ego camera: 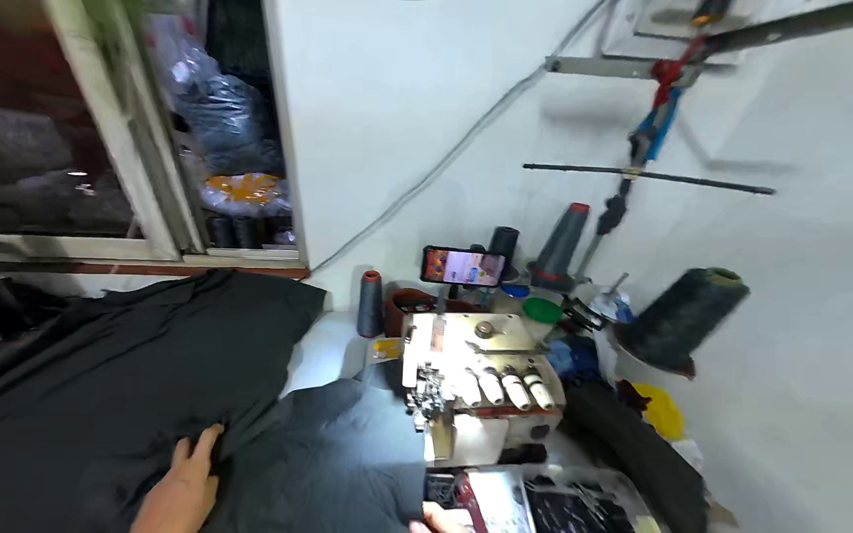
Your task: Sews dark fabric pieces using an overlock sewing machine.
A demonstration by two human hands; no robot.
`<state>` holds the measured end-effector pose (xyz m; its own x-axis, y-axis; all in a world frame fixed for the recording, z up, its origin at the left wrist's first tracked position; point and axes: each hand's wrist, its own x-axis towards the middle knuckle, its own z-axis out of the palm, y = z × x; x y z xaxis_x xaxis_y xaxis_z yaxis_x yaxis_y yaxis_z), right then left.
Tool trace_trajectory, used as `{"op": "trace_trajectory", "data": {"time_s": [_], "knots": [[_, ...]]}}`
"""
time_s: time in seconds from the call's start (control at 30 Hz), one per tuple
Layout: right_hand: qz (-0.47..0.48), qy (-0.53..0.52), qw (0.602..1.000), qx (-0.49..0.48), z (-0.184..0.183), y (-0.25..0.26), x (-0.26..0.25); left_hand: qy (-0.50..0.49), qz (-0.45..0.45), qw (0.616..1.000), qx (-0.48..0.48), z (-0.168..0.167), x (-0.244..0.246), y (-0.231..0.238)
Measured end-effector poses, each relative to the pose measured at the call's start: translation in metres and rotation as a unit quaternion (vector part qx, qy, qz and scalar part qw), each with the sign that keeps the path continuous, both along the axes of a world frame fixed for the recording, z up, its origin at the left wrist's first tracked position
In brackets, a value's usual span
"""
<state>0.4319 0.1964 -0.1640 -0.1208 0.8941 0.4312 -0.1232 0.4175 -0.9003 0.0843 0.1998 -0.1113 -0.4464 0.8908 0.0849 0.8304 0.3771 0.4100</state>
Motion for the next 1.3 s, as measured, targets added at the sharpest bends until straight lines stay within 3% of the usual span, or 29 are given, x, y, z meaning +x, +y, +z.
{"op": "trace_trajectory", "data": {"time_s": [0.17, 0.3, 0.37, 0.5, 0.6, 0.8, 0.97, 1.3], "knots": [[-0.054, -0.015, 0.998, -0.028, 0.009, -0.006, 0.001, -0.023, -0.024, 0.999, -0.039, 0.001, 0.02, -0.023], [-0.044, -0.128, 0.991, 0.004, 0.021, -0.019, 0.018, -0.007, -0.027, 0.998, 0.049, -0.024, 0.013, -0.025], [-0.086, -0.192, 0.977, 0.045, 0.034, -0.019, 0.045, 0.02, -0.007, 0.995, 0.102, -0.038, 0.013, -0.025], [-0.199, -0.361, 0.911, 0.0, 0.064, -0.008, 0.135, 0.024, 0.002, 0.994, 0.103, -0.037, 0.02, -0.028], [-0.133, -0.507, 0.843, -0.123, 0.079, 0.001, 0.183, 0.023, 0.008, 0.995, 0.098, -0.033, 0.023, -0.028], [-0.052, -0.575, 0.795, -0.186, 0.077, 0.016, 0.196, 0.03, 0.026, 0.996, 0.086, -0.028, 0.029, -0.03], [-0.065, -0.555, 0.81, -0.175, 0.071, 0.019, 0.198, 0.021, 0.023, 0.996, 0.087, -0.029, 0.029, -0.03], [-0.143, -0.32, 0.926, -0.139, 0.05, 0.017, 0.215, 0.024, 0.026, 0.996, 0.084, -0.03, 0.028, -0.03]]}}
